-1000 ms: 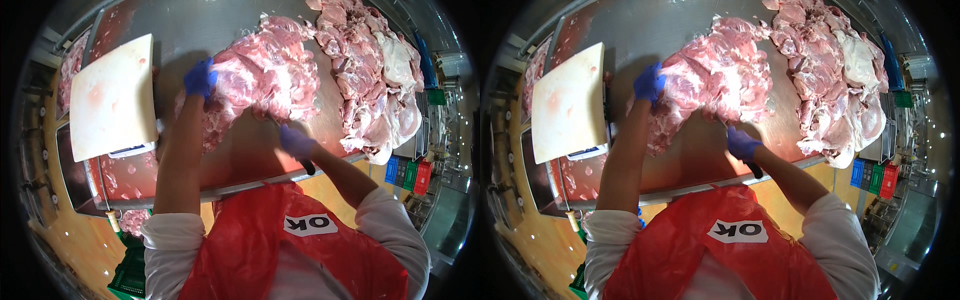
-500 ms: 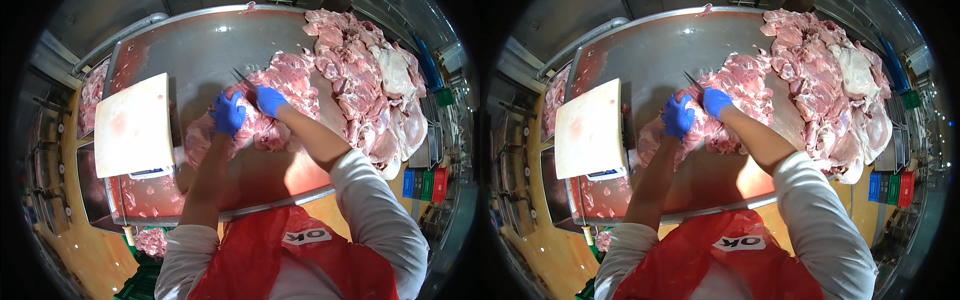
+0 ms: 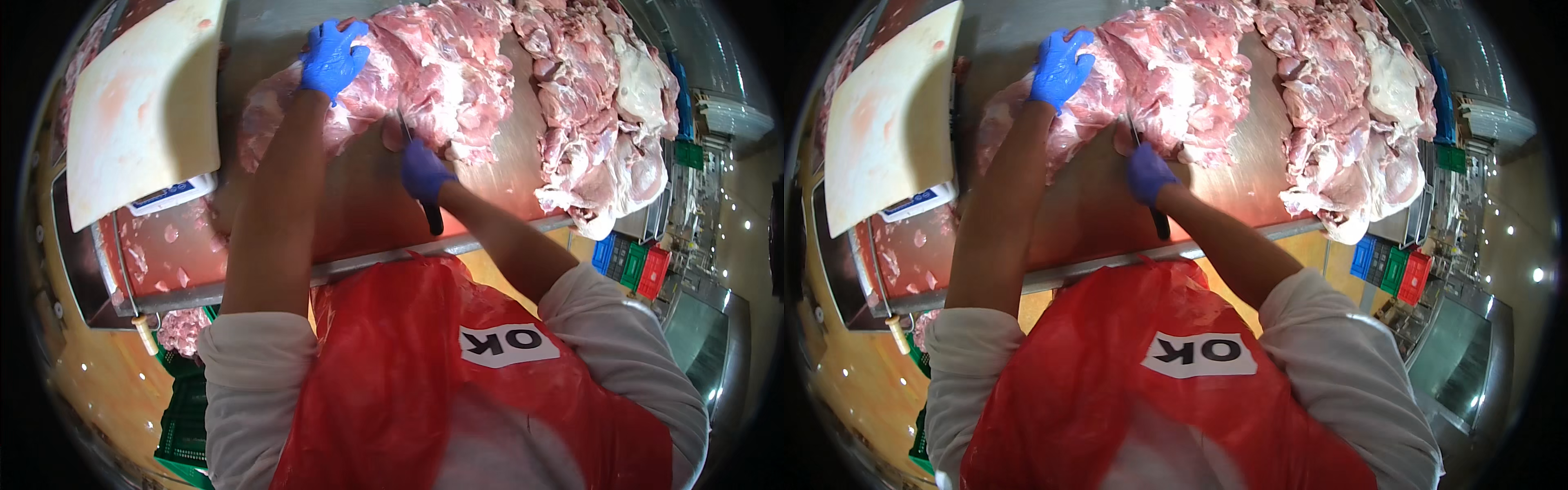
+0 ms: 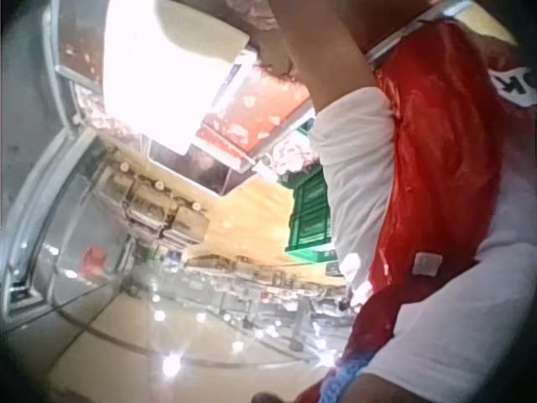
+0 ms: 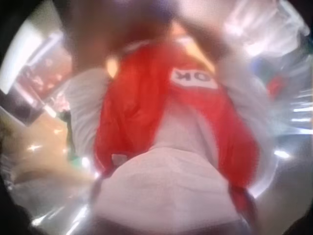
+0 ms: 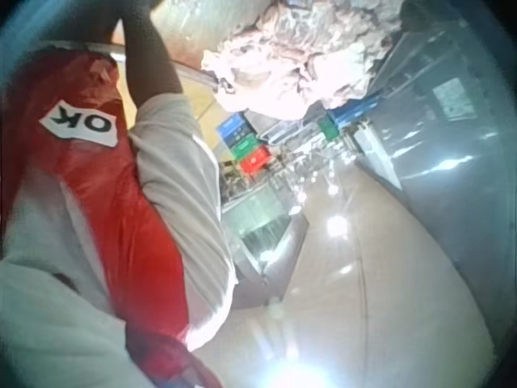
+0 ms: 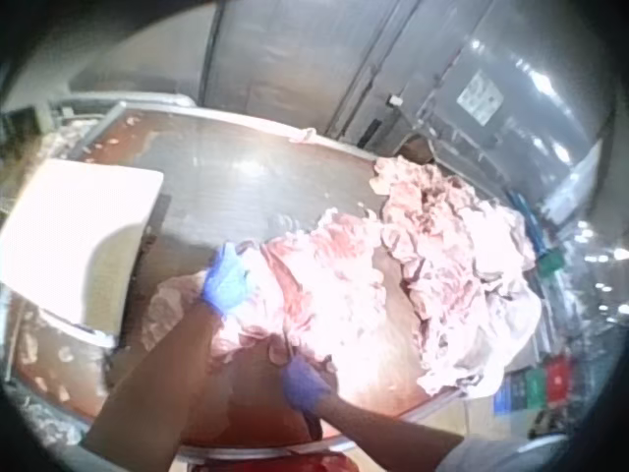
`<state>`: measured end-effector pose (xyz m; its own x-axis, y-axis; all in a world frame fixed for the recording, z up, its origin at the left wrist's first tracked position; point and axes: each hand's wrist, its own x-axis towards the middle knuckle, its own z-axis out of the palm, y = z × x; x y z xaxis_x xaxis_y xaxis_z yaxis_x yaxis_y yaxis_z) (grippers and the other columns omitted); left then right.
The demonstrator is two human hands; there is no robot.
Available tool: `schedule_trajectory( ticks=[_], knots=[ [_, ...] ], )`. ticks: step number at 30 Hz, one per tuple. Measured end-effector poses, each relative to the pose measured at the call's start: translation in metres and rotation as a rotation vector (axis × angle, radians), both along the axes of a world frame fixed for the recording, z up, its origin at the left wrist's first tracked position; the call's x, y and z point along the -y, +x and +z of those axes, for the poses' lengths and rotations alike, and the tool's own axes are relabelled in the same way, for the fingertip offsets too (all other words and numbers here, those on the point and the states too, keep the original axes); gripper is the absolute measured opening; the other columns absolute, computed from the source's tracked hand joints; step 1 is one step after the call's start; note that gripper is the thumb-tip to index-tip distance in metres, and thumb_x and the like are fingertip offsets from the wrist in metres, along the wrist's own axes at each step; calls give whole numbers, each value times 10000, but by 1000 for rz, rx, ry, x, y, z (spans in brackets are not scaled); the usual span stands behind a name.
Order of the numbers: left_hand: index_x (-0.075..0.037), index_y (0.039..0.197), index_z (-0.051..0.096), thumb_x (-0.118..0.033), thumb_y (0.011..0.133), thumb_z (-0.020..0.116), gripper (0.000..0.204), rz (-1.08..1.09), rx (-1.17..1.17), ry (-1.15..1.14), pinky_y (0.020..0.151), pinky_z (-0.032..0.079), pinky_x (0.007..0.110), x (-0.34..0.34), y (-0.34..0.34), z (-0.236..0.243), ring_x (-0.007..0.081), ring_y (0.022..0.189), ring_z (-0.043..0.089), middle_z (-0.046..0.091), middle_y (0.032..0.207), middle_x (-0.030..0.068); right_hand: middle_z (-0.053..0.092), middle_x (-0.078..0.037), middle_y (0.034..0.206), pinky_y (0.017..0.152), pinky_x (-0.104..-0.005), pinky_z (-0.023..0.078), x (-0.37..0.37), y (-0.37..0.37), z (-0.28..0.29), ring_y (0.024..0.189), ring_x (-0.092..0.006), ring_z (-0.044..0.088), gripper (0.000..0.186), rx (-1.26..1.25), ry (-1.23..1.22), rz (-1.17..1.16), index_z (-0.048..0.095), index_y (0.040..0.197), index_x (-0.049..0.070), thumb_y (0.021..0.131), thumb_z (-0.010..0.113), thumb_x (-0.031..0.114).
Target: The person cuts large pieces of raw meat on a stainless steel table using a knife, separates portions, and places them into green crates and metal trays. The person also uses a digital scale to weigh portions of meat during the process.
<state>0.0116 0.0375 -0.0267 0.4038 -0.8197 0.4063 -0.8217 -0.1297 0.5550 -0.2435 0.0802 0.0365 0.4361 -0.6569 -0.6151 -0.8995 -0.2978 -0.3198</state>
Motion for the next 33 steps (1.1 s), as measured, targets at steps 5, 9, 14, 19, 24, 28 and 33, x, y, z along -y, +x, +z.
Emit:
schedule_trajectory(
  ticks=[5, 9, 14, 19, 24, 28, 33],
  knots=[
    [-115, 1058, 628, -144, 759, 679, 305, -270, -190, -189, 801, 504, 471, -8, 30, -17, 424, 908, 600, 596, 1004, 207, 612, -332, 820, 680, -596, 468, -57, -77, -16, 762, -511, 614, 239, 190, 51, 22, 407, 1050, -48, 932, 469, 151],
    [-58, 1047, 613, -122, 763, 655, 294, -268, -172, -213, 830, 492, 448, -17, 21, 5, 411, 943, 582, 578, 1041, 220, 625, -310, 805, 674, -589, 475, -38, -54, 23, 736, -509, 609, 223, 368, -282, -93, 432, 1045, -29, 910, 504, 133],
    [-63, 1079, 615, -170, 760, 669, 340, -255, -146, -188, 958, 421, 504, -26, 21, -2, 461, 1095, 512, 548, 1128, 275, 659, -274, 1019, 774, -487, 541, 105, 79, 31, 921, -388, 673, 249, 336, -357, 84, 630, 1067, 5, 856, 558, 116],
    [-58, 1069, 588, -154, 762, 656, 329, -142, -39, -94, 1016, 397, 507, -39, 15, 11, 477, 1173, 478, 496, 1281, 304, 672, -236, 1054, 817, -458, 539, 142, 141, -8, 967, -405, 660, 283, 158, -279, 218, 697, 1024, 28, 889, 545, 225],
    [-54, 1021, 570, -118, 765, 640, 273, -114, -57, -49, 981, 419, 504, -54, 4, 20, 471, 1131, 504, 530, 1252, 268, 675, -231, 1054, 820, -466, 537, 98, 103, -23, 984, -397, 659, 283, 126, -208, 136, 684, 1034, 17, 904, 514, 202],
    [-69, 1103, 581, -151, 766, 651, 354, -187, -79, -7, 1001, 410, 502, -60, 2, 17, 465, 1147, 492, 511, 1281, 274, 657, -284, 1047, 821, -498, 529, 45, 59, -35, 988, -432, 648, 313, 155, -175, -7, 570, 1126, -37, 922, 470, 178],
    [-46, 1079, 569, -126, 769, 634, 327, -192, -125, 66, 995, 415, 478, -96, -3, 29, 456, 1152, 492, 511, 1274, 271, 648, -310, 966, 775, -541, 511, -2, -4, -57, 907, -455, 652, 271, 240, -97, 21, 489, 1104, -30, 937, 435, 176]
  ],
)
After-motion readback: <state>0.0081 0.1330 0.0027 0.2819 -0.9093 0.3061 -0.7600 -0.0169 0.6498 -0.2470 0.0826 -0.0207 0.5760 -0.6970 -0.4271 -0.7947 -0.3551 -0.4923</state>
